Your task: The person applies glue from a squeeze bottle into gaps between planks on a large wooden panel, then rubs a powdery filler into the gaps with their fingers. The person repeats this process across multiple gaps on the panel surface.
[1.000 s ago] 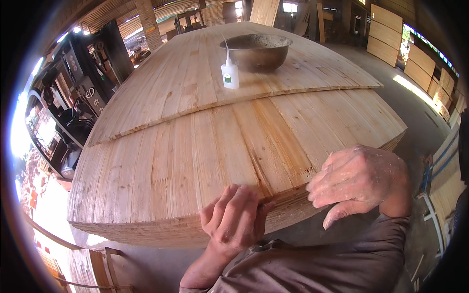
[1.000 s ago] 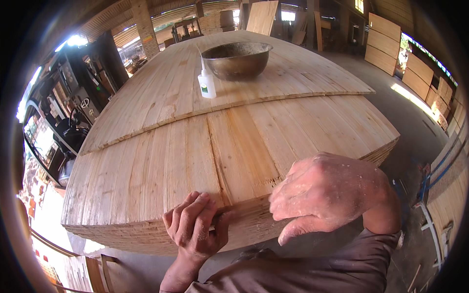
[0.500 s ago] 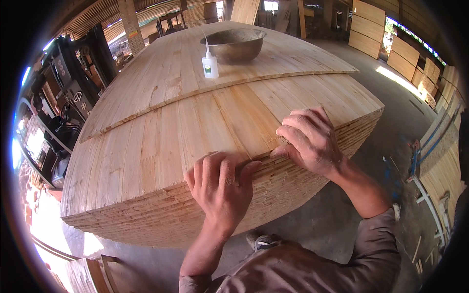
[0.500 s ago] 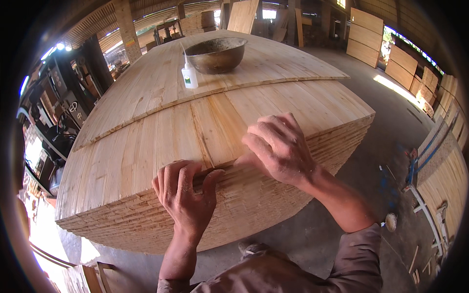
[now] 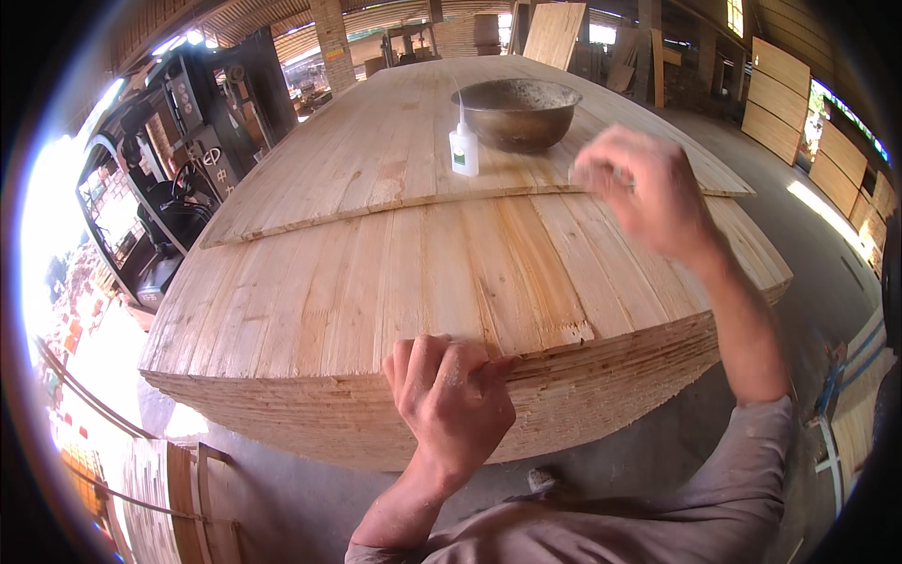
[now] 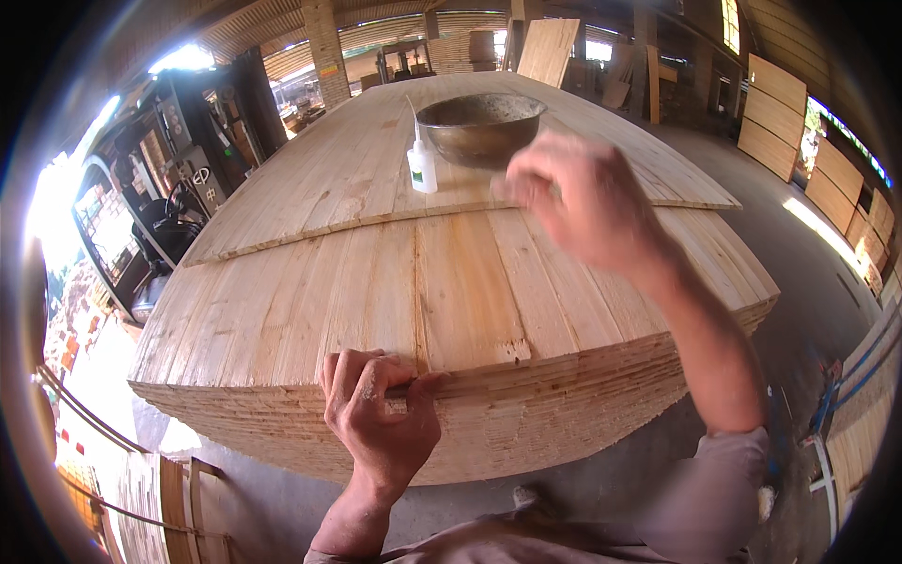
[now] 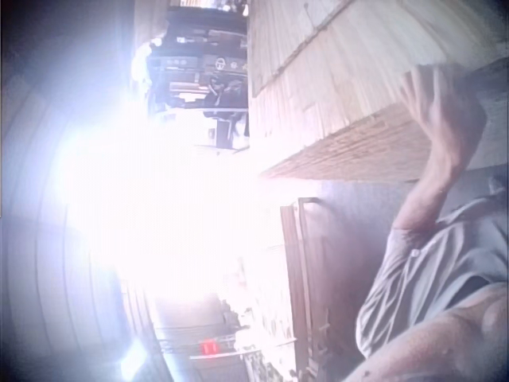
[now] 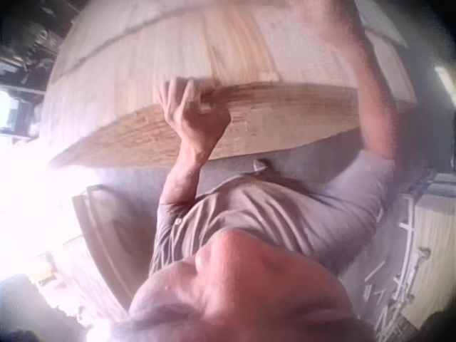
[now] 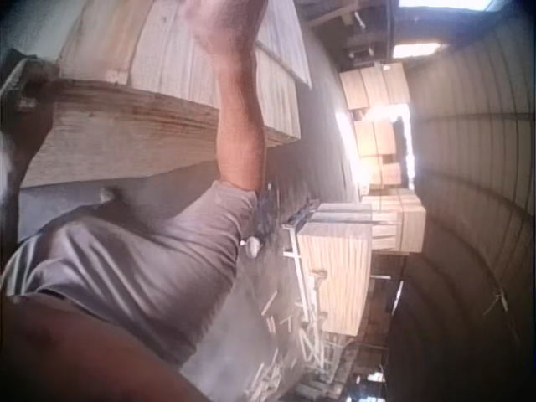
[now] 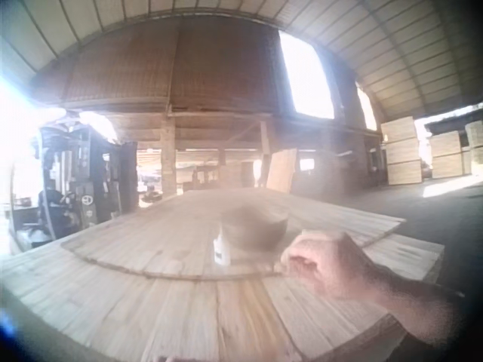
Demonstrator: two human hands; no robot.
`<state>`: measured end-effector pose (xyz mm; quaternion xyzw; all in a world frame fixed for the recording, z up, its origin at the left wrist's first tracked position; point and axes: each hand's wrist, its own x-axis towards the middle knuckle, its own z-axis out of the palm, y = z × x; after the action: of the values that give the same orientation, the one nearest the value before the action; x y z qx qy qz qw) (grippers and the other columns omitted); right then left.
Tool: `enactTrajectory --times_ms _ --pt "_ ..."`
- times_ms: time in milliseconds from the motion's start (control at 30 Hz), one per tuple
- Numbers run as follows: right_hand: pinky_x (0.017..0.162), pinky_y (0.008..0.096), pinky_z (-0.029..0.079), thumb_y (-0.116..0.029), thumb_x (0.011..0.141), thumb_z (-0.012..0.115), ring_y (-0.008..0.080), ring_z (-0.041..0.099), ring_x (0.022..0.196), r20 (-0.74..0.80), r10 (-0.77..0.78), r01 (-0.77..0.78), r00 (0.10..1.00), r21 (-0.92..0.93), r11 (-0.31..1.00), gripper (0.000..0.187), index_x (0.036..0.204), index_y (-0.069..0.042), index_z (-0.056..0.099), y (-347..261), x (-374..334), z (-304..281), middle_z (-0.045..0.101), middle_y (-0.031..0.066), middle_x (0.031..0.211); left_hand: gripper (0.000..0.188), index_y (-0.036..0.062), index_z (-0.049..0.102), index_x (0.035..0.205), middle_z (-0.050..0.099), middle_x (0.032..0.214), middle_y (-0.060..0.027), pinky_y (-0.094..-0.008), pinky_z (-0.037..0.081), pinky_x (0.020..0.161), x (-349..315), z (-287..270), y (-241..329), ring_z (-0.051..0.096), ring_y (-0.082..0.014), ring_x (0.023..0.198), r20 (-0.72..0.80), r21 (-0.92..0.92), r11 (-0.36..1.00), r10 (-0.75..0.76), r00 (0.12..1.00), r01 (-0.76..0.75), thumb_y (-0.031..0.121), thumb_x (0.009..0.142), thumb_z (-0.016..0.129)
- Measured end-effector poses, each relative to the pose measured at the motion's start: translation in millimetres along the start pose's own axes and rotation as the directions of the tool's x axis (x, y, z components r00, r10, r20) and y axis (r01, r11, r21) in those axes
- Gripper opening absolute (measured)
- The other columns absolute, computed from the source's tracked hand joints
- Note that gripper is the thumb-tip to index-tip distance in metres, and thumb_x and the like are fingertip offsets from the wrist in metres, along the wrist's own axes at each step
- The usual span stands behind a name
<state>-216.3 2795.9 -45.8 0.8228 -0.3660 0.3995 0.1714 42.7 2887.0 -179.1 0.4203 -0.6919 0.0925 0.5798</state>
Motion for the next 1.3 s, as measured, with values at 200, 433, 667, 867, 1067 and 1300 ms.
enactTrajectory --times_ms 200,433,667,867,1067,1300 --pt "0.062 0.0402 0.05 -0.017 0.094 0.065 0.0181 0.061 0.063 0.392 0.209 -0.099 0.896 -0.284 0.954 0.018 0.088 -0.001 0.071 185.2 158.4 62.8 0.062 0.0074 0.067 0.028 0.0157 0.072 0.079 0.07 0.085 0.0008 -0.0385 0.045 0.086 -1.2 3.6 7.6 0.063 -0.0231 0.084 -0.047 -0.007 0.996 -0.086 0.995 0.086 0.002 0.067 0.093" --pt "0.078 0.0484 0.058 -0.023 0.089 0.076 0.0321 0.075 0.095 0.785 0.417 -0.137 0.458 -0.402 0.905 0.036 0.12 -0.008 0.083 242.3 190.3 156.6 0.082 0.0136 0.111 0.032 0.0125 0.067 0.082 0.074 0.086 -0.0011 -0.0415 0.049 0.088 -0.6 6.9 16.9 0.068 -0.0268 0.09 -0.029 0.068 0.991 -0.112 0.993 0.114 0.005 0.067 0.094" --pt "0.073 0.0498 0.051 -0.01 0.084 0.071 0.0328 0.07 0.085 0.797 0.217 0.101 0.563 -0.327 0.94 0.028 0.107 0.006 0.076 261.2 174.6 183.4 0.077 0.0206 0.098 0.032 0.0102 0.066 0.081 0.072 0.088 -0.005 -0.0449 0.052 0.087 -2.1 4.8 19.6 0.069 -0.0305 0.094 -0.025 0.111 0.979 -0.171 0.985 0.173 0.004 0.066 0.094" --pt "0.064 0.0463 0.052 -0.007 0.082 0.072 0.0314 0.071 0.077 0.779 0.149 0.097 0.609 -0.26 0.961 0.022 0.097 0.009 0.075 258.4 155.1 177.3 0.076 0.0215 0.088 0.034 0.0078 0.065 0.08 0.07 0.088 -0.0075 -0.0435 0.052 0.087 0.5 2.6 19.0 0.068 -0.0305 0.093 0.0 0.1 0.979 -0.177 0.984 0.176 0.005 0.066 0.096" --pt "0.061 0.0276 0.058 0.0 0.09 0.077 0.0113 0.071 0.071 0.539 0.247 -0.394 0.805 0.177 0.902 0.009 0.097 0.005 0.08 194.2 165.2 84.2 0.076 0.0089 0.081 0.035 0.0085 0.065 0.081 0.07 0.089 -0.0073 -0.0427 0.051 0.086 1.8 -1.4 17.7 0.068 -0.03 0.094 0.013 0.066 0.986 -0.154 0.988 0.153 0.006 0.066 0.096" --pt "0.079 0.0306 0.065 -0.004 0.094 0.081 0.014 0.079 0.085 0.405 -0.342 0.019 0.848 0.621 0.783 0.007 0.101 -0.004 0.083 -26.2 70.0 57.1 0.084 0.0073 0.096 0.054 0.0058 0.059 0.105 0.062 0.099 -0.0105 -0.0425 0.049 0.085 -1.5 -3.1 7.0 0.059 -0.0314 0.092 0.004 0.053 0.989 -0.141 0.99 0.141 0.007 0.066 0.097"
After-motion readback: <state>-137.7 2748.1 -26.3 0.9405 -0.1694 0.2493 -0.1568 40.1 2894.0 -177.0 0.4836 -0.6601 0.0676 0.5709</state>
